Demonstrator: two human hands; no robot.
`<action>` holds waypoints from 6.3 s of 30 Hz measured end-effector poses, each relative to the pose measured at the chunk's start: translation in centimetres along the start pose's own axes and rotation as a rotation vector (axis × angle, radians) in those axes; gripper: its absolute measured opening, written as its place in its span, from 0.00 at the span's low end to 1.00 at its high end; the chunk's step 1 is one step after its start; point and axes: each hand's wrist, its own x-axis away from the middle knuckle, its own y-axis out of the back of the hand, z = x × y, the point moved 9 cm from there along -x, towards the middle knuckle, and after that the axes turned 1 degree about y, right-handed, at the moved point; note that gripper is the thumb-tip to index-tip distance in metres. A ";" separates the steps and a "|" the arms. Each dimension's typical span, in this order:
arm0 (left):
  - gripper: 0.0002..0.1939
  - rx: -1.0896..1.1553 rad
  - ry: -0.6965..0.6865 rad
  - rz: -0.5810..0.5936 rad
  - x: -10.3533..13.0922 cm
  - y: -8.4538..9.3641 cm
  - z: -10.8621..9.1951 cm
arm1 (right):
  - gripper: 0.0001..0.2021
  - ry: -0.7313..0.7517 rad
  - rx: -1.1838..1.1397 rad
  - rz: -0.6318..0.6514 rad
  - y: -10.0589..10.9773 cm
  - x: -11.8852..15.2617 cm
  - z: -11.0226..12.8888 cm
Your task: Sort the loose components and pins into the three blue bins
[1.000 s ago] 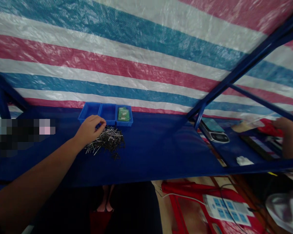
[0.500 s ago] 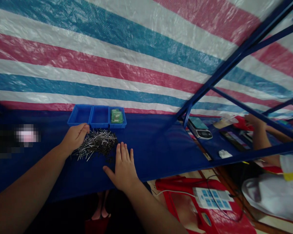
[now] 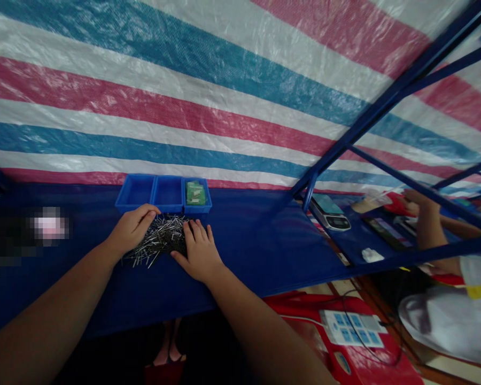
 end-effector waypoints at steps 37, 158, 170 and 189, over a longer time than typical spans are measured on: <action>0.15 -0.246 0.198 0.217 -0.4 2.0 1.7 | 0.04 0.139 -0.552 -0.168 8.1 -9.1 -1.6; 0.12 0.277 0.231 0.339 0.5 -1.1 2.5 | 0.07 0.150 -0.587 -0.017 2.4 -9.2 -0.5; 0.11 0.513 0.189 -0.601 0.2 7.8 3.7 | 0.09 0.144 -0.592 -0.027 2.3 -9.3 -0.6; 0.11 0.086 0.009 0.040 -0.9 2.5 0.2 | 0.10 0.188 -0.706 -0.057 2.7 -9.1 -0.2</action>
